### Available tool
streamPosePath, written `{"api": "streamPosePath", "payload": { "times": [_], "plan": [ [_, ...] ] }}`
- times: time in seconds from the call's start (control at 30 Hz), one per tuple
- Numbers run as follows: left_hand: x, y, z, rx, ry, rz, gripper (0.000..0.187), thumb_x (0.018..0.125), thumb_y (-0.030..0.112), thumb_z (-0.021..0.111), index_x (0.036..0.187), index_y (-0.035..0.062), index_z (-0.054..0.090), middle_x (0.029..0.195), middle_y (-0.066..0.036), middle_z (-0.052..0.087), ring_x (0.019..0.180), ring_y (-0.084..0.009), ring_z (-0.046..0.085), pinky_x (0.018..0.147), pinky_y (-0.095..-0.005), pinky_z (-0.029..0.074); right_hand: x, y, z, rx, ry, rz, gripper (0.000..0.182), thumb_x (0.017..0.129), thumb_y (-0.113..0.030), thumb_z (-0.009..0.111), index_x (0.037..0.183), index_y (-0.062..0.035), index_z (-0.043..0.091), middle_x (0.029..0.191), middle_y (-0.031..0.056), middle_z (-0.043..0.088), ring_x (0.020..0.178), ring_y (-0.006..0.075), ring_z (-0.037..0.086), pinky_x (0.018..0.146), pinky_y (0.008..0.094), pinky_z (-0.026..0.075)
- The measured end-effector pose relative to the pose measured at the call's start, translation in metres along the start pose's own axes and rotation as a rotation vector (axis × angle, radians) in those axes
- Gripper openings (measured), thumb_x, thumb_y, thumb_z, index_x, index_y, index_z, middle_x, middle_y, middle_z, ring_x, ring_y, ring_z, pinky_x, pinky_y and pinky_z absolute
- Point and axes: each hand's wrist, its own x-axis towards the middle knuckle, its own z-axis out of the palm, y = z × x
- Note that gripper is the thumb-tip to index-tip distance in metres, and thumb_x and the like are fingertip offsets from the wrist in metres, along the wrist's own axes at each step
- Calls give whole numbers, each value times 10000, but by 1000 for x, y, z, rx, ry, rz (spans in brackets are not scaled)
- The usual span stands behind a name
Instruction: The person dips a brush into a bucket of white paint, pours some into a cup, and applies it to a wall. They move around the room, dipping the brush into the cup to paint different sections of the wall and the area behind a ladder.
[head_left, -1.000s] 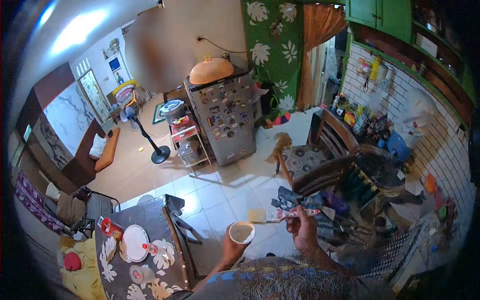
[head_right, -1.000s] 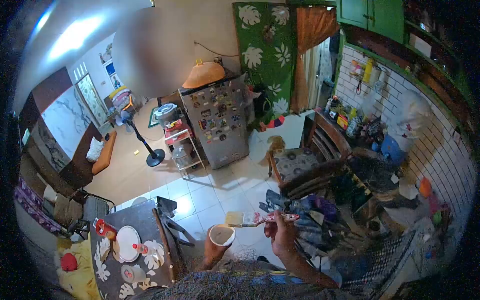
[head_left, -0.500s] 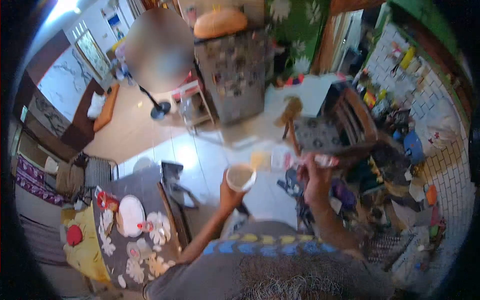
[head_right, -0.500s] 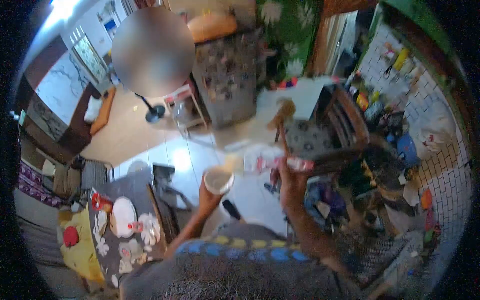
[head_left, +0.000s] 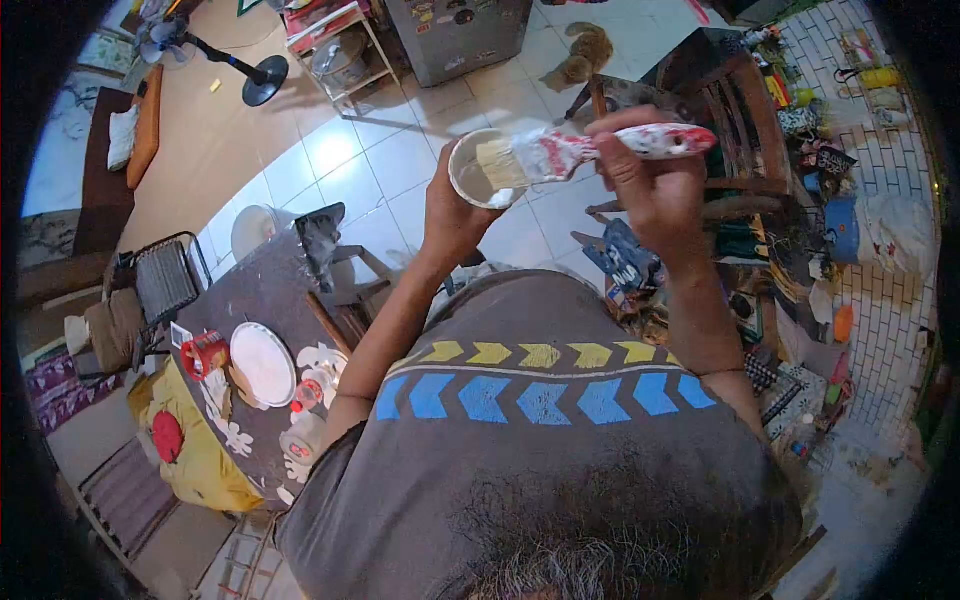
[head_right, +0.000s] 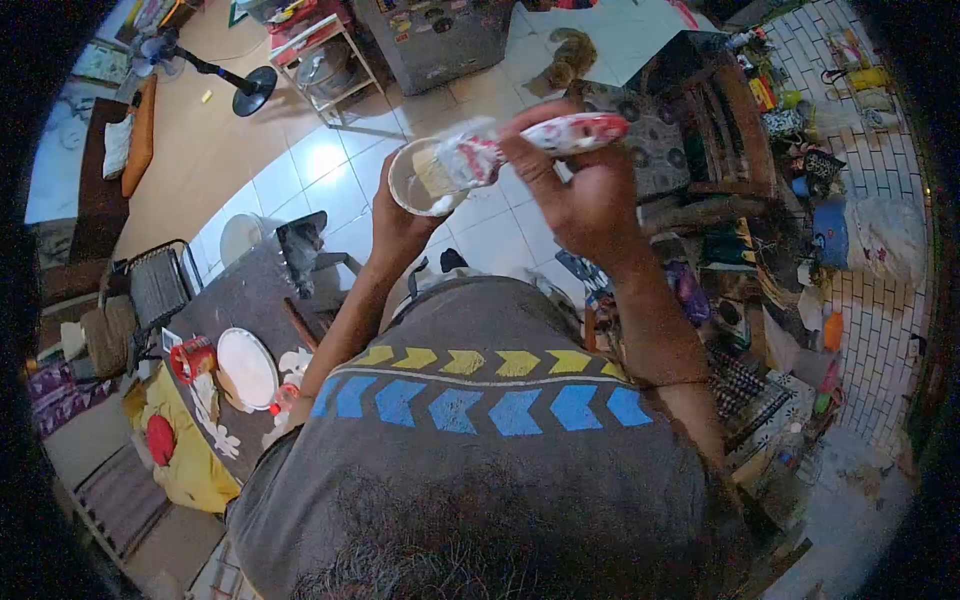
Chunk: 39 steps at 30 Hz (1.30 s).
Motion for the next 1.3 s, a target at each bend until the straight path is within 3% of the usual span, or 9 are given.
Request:
{"api": "streamPosePath", "payload": {
  "times": [0.1,0.27,0.4,0.53,0.6,1.0,1.07,1.1,1.3],
  "plan": [
    [24,-1,-15,115,-31,14,794,687,86,889,1333,34,430,1235,-128,609,1146,-226,610,977,-351,501,29,14,23,-168,-98,-159,191,954,-226,669,974,-37,661,808,65,690,712,121,660,626,281,518],
    [59,-17,-25,234,-61,81,808,679,107,900,1331,30,430,1224,-144,617,1128,-237,624,942,-354,518,67,27,45,-268,-260,-83,227,931,-270,685,955,-47,647,831,120,681,730,242,686,652,352,537],
    [88,-30,-22,174,-27,61,728,640,134,897,1264,34,536,1172,-155,620,1083,-337,607,937,-407,485,100,57,49,-326,-369,-171,245,918,-266,690,1003,-43,635,906,146,685,812,303,692,715,392,543],
    [121,-40,-16,222,-23,85,721,641,142,895,1260,38,541,1169,-154,621,1080,-343,605,927,-410,484,133,84,43,-246,-400,-82,244,917,-259,691,999,-36,634,916,149,683,825,310,688,727,393,539],
    [141,-39,-13,223,-29,52,711,642,145,895,1251,39,545,1165,-153,624,1080,-343,606,924,-410,485,150,106,40,-170,-329,-154,172,918,-212,696,965,-47,692,920,97,711,787,218,690,722,328,536],
    [262,-35,51,275,-3,10,718,661,32,877,1277,53,510,1193,-121,627,1088,-239,625,932,-362,502,244,156,-42,-74,-176,-162,222,943,-251,678,985,-34,662,856,107,689,782,207,691,687,328,533],
    [276,-43,63,200,-7,-40,710,667,30,875,1276,49,510,1191,-120,626,1087,-231,623,936,-357,498,254,161,-56,-22,-189,-24,248,944,-263,666,963,-19,626,830,155,676,751,325,685,685,403,536],
    [284,-44,67,205,-20,-47,710,667,30,875,1276,49,510,1191,-120,626,1087,-231,623,936,-357,498,259,165,-62,-16,-179,-14,248,944,-263,666,963,-19,626,830,155,676,751,325,685,685,403,536],
    [336,-53,83,152,-116,-120,696,674,12,866,1272,39,510,1183,-110,619,1096,-217,611,943,-340,486,288,187,-89,86,-96,104,255,950,-264,665,929,-11,637,771,119,677,706,231,686,655,348,525]
  ]
}}
